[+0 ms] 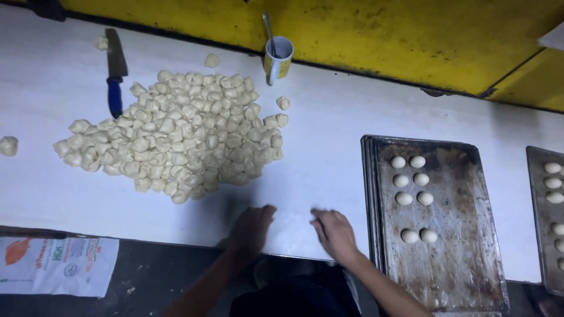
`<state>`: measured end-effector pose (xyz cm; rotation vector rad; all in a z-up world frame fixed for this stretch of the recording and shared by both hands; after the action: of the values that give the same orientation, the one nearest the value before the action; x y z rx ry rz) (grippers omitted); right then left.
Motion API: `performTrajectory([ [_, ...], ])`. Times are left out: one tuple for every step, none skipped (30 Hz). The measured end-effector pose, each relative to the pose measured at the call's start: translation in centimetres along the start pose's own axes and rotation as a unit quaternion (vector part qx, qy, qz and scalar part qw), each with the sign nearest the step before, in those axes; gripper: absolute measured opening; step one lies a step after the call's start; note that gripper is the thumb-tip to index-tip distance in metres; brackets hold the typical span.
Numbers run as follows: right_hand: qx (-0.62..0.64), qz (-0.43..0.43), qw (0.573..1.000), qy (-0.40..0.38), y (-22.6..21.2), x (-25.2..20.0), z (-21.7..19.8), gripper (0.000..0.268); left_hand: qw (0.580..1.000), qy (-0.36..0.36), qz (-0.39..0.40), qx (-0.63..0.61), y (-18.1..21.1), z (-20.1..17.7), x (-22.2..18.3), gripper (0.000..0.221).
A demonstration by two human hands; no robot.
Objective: Manually shaping small pieces of dough into uniform balls and arranging them on a baking tray.
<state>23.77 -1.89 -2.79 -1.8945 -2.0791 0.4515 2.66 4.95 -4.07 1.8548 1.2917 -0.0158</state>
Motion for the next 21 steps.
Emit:
performTrajectory([
  [0.001, 0.005, 1.0, -0.005, 2.0, 1.5, 0.9, 0.021, 1.0, -0.006, -0.002, -0.002, 1.3, -2.1, 0.1, 0.033],
  [-0.052, -0.016, 0.998, 0.037, 3.5, 2.9, 1.3, 0.018, 0.991, 0.035, 0.031, 0.123, 3.3, -4.7, 0.3, 0.027],
  [-0.101, -0.033, 0.992, 0.064, 4.7, 2.5, 2.2, 0.021, 0.967, 0.063, 0.058, 0.24, 5.2, -6.1, -0.6, 0.023],
  [-0.096, -0.025, 0.994, 0.045, 3.6, 4.5, 2.1, 0.021, 0.97, 0.044, 0.052, 0.232, 4.4, -4.1, 2.2, 0.023],
  [-0.09, -0.022, 0.99, 0.108, 2.2, 6.9, 0.7, 0.019, 0.945, 0.164, 0.123, 0.254, 5.3, -4.1, 4.1, 0.017],
  [-0.085, -0.019, 0.982, 0.171, 0.6, 8.9, -0.9, 0.017, 0.901, 0.281, 0.191, 0.269, 6.3, -3.7, 4.8, 0.016],
  [-0.086, -0.024, 0.977, 0.191, 0.3, 8.7, -0.8, 0.017, 0.891, 0.296, 0.2, 0.279, 6.7, -3.6, 4.2, 0.016],
  [-0.078, -0.012, 0.985, 0.153, 0.2, 8.9, 0.1, 0.019, 0.914, 0.275, 0.178, 0.241, 6.5, -3.5, 4.1, 0.017],
  [-0.071, 0.002, 0.992, 0.103, 0.2, 8.3, 1.2, 0.022, 0.937, 0.246, 0.152, 0.195, 6.2, -2.6, 3.6, 0.018],
  [-0.074, 0.0, 0.991, 0.113, -0.7, 6.9, -0.3, 0.022, 0.934, 0.253, 0.158, 0.198, 6.0, -3.4, 1.7, 0.018],
  [-0.019, 0.003, 0.998, 0.055, -1.1, 5.2, -0.5, 0.023, 0.961, 0.191, 0.138, 0.142, 5.0, -2.8, 0.1, 0.02],
  [0.035, 0.006, 0.999, -0.005, -1.4, 3.6, -0.5, 0.025, 0.981, 0.127, 0.118, 0.084, 3.9, -2.0, -1.1, 0.025],
  [0.037, 0.012, 0.999, -0.009, 0.3, 3.1, -0.2, 0.025, 0.982, 0.12, 0.118, 0.083, 2.1, -1.3, -0.5, 0.025],
  [0.005, -0.066, 0.998, 0.01, 0.7, 2.7, -0.2, 0.014, 0.97, 0.116, 0.142, 0.157, 0.8, -0.3, 0.2, 0.016],
  [-0.024, -0.143, 0.989, 0.022, 1.0, 1.5, 0.1, 0.01, 0.954, 0.107, 0.162, 0.227, -0.7, 1.1, 0.4, 0.014],
  [-0.019, -0.135, 0.991, 0.012, 1.3, 3.4, 1.1, 0.01, 0.957, 0.095, 0.159, 0.222, 0.7, 0.0, 1.9, 0.014],
  [-0.063, -0.113, 0.989, 0.073, 1.9, 5.6, 1.0, 0.014, 0.959, 0.123, 0.17, 0.193, 2.4, -1.8, 3.3, 0.018],
  [-0.106, -0.091, 0.981, 0.134, 2.2, 7.3, 0.9, 0.019, 0.958, 0.151, 0.18, 0.163, 4.1, -3.7, 4.4, 0.022],
  [-0.104, -0.089, 0.982, 0.129, 1.2, 6.9, 1.5, 0.019, 0.96, 0.146, 0.178, 0.162, 5.2, -3.6, 4.3, 0.022],
  [-0.09, -0.056, 0.99, 0.092, 0.5, 6.5, 2.1, 0.019, 0.992, 0.098, 0.077, 0.031, 4.6, -3.4, 4.4, 0.042],
  [-0.086, -0.035, 0.993, 0.08, 0.3, 8.8, 1.6, 0.02, 0.993, 0.07, -0.009, -0.094, 4.9, -4.8, 6.0, 0.061],
])
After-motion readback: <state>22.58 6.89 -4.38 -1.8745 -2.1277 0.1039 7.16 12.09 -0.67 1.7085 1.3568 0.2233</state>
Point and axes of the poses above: each hand's wrist, its own x-axis towards the middle knuckle, its own z-axis out of the palm, y = z × x, the point moved 8 cm from there along x, towards the middle knuckle, and after that the axes turned 5 degrees about -y, right-handed, at the moved point
